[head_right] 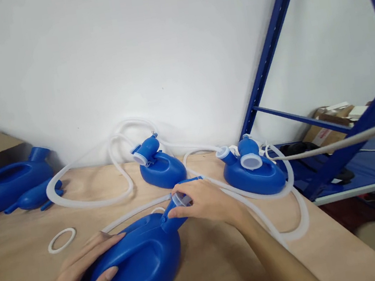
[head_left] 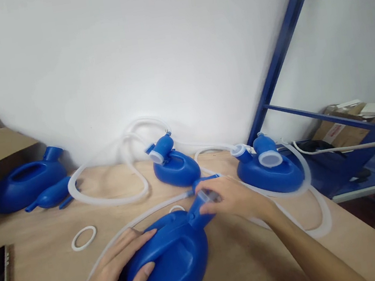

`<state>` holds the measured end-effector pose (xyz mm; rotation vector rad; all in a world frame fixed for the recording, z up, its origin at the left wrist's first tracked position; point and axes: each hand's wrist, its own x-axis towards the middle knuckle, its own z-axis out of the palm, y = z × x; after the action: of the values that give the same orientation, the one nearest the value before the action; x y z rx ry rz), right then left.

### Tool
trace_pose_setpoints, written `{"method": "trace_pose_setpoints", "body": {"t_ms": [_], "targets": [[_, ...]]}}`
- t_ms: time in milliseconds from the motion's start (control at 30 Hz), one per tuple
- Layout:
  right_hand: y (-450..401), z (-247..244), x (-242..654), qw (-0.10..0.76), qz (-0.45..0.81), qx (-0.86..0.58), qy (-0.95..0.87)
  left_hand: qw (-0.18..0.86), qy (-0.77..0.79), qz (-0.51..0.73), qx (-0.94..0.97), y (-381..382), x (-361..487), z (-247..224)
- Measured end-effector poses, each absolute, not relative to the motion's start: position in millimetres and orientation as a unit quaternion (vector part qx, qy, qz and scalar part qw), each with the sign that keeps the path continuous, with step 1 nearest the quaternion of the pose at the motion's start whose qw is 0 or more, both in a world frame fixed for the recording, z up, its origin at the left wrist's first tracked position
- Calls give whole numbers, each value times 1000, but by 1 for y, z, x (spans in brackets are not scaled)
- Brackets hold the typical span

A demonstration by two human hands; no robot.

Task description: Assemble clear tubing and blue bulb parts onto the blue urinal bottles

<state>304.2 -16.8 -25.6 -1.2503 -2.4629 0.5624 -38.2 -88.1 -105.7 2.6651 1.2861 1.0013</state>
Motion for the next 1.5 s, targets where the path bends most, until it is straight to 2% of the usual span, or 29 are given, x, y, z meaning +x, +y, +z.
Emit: {"method": "trace_pose_setpoints", "body": {"t_ms": [100,233,333,467,633,867,1000,1167,1267,1333,1433,1500], "targets": [[-15,-21,309,147,161,-452,-865,22,423,301,855,-82,-57,-115],[-14,-9,322,158,94,-504,-844,107,432,330,833,-77,-80,-123],[-12,-14,325,82,120,-490,-860,133,458,351,806,-76,-86,-119],[-10,-55,299,-19,106,-398,-911,120,478,348,798,-71,-85,-107],[-13,-99,263,67,55,-369,-925,125,467,348,803,-63,-80,-91],[-15,-102,260,16,33,-396,-918,100,461,327,819,-58,-86,-92],[-12,-92,265,83,96,-384,-914,84,476,332,810,-57,-93,-102],[1,-80,280,272,409,-386,-781,75,489,338,801,-57,-100,-112],[9,-82,287,268,528,-390,-705,79,494,344,794,-57,-100,-114],[11,-84,289,280,555,-395,-676,92,494,345,793,-58,-98,-112],[9,-80,288,374,534,-377,-658,107,493,353,788,-58,-95,-108],[5,-75,287,401,533,-355,-656,109,492,354,788,-57,-94,-107]]}}
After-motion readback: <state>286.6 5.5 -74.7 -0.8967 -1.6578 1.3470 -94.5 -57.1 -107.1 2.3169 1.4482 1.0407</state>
